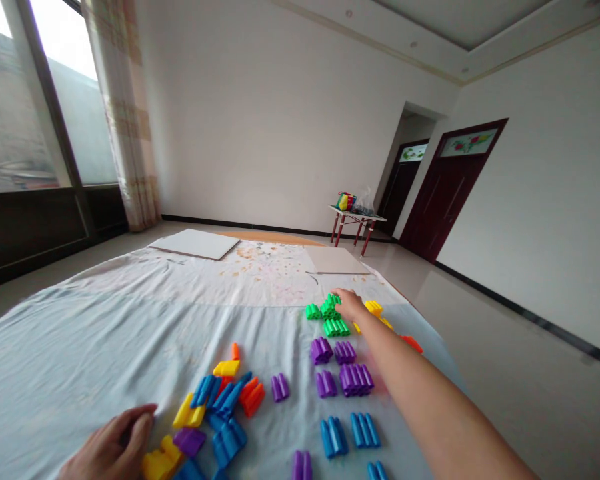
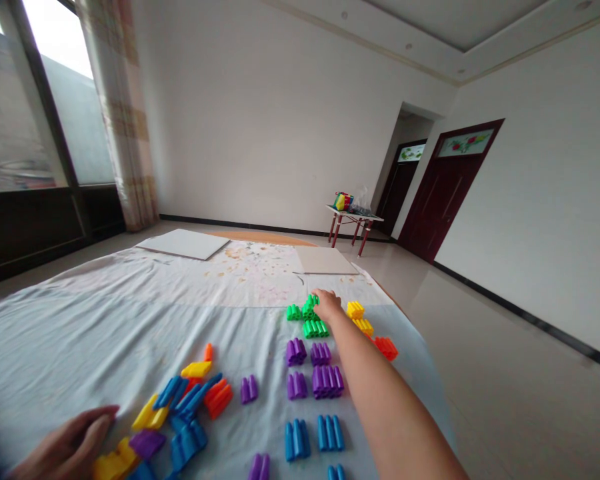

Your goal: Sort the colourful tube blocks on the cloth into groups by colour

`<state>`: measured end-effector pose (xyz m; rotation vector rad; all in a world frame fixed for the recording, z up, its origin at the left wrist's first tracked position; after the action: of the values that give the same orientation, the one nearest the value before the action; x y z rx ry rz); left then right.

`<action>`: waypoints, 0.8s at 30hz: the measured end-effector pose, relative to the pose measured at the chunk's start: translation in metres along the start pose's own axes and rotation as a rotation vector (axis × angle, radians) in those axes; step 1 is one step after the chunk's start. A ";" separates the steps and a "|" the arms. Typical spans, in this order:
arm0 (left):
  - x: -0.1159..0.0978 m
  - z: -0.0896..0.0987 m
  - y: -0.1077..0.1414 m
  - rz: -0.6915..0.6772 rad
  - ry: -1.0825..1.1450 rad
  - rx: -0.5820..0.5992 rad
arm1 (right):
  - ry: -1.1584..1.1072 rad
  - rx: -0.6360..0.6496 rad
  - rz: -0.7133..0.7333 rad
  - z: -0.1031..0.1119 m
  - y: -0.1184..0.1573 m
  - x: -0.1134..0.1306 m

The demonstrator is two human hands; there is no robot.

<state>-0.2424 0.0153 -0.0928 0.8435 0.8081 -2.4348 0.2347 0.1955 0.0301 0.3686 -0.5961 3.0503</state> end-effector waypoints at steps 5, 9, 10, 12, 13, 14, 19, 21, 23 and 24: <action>-0.005 0.003 0.002 0.052 0.035 0.058 | -0.003 0.021 0.002 -0.003 -0.005 -0.003; -0.021 0.013 0.005 0.085 -0.001 0.096 | -0.043 -0.031 0.020 0.011 -0.003 -0.001; -0.027 0.016 0.006 0.087 -0.015 0.104 | -0.061 -0.054 0.033 0.016 0.000 0.002; -0.039 0.022 0.008 0.066 -0.023 0.119 | -0.109 -0.095 0.075 0.026 0.008 0.012; -0.044 0.025 0.009 0.053 -0.022 0.112 | -0.135 -0.106 0.103 0.030 0.014 0.020; -0.049 0.027 0.010 0.037 -0.020 0.108 | -0.171 -0.113 0.143 0.034 0.023 0.029; -0.058 0.030 0.013 0.013 -0.036 0.105 | -0.498 -0.103 0.456 0.040 0.089 0.094; -0.059 0.031 0.014 0.010 -0.045 0.111 | -0.567 -0.023 0.521 0.036 0.116 0.119; -0.060 0.031 0.014 0.008 -0.048 0.115 | -0.572 0.069 0.527 0.028 0.137 0.140; -0.060 0.031 0.015 0.009 -0.047 0.115 | -0.553 0.108 0.515 0.024 0.146 0.148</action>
<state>-0.2039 -0.0034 -0.0382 0.8261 0.6507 -2.5036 0.0881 0.0465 0.0323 1.2742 -0.6141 3.4670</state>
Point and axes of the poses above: each hand's wrist, its own y-axis away from the middle knuckle, its own z-axis out of the back of the hand, x = y × z, the point moved 3 cm from there along -y, towards the middle knuckle, and after that the axes turned 10 degrees about -x, right-handed, at the moved point
